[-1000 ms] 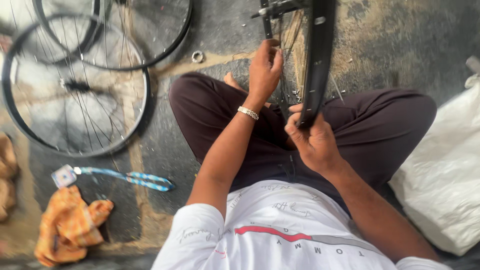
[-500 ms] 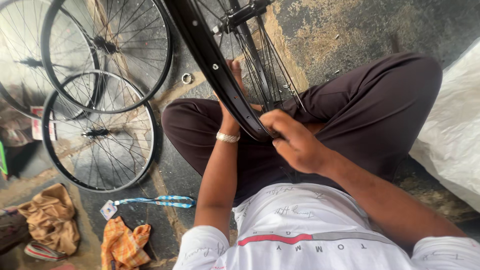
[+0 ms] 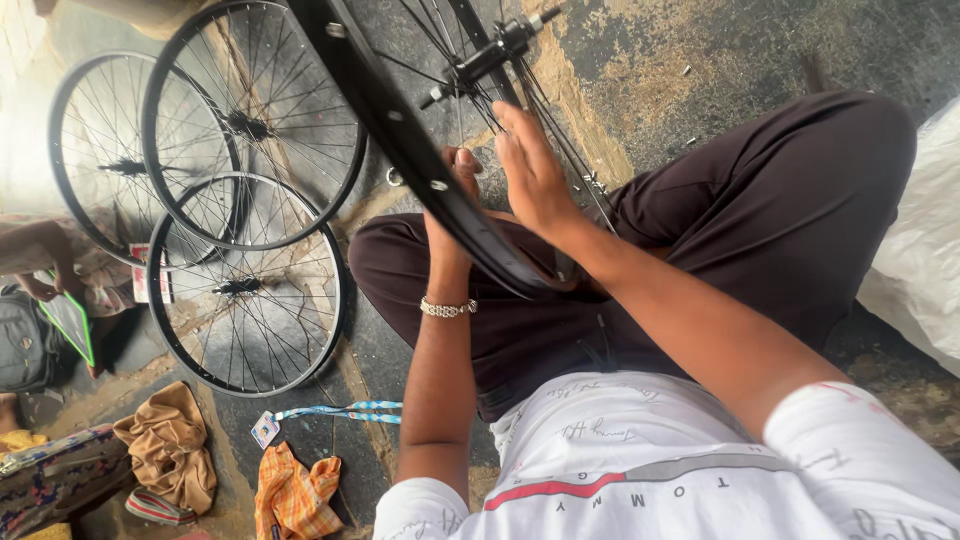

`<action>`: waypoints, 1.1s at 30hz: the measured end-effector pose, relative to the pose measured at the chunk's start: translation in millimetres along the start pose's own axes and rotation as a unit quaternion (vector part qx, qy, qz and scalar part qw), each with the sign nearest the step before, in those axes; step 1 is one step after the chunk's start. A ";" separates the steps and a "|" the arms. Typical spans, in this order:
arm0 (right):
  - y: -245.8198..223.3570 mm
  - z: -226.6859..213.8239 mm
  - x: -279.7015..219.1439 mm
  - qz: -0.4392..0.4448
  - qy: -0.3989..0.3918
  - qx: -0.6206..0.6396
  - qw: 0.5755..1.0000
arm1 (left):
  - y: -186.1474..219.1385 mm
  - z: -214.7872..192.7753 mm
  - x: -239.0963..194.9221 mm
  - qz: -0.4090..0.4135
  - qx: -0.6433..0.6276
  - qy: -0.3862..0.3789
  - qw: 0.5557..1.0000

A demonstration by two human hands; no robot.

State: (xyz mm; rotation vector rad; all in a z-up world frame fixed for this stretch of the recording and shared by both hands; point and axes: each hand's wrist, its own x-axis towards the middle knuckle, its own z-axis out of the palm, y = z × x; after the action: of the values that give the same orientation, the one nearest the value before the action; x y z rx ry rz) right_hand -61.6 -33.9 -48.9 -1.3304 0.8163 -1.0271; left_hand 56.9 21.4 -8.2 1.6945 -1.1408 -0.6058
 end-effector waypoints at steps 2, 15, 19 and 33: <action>17.6 8.5 22.8 0.114 -0.002 0.069 0.991 | 5.8 1.5 -7.3 -0.021 -0.005 -0.002 1.000; 42.0 6.3 54.8 0.025 -0.026 -0.048 0.998 | 3.7 -3.1 -5.1 -0.124 -0.097 0.012 0.987; 39.8 3.5 62.7 0.041 -0.050 -0.026 0.998 | -6.7 -2.4 -0.7 -0.158 -0.208 -0.018 0.965; 36.8 10.3 55.2 0.021 -0.033 -0.051 0.998 | -3.4 -7.7 -14.2 -0.126 -0.164 0.001 0.978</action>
State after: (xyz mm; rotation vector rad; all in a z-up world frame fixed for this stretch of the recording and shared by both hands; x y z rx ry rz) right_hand -27.5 -83.0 -79.6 -1.4201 0.8519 -0.9136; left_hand 58.3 37.8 -9.7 1.5587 -0.7770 -0.8985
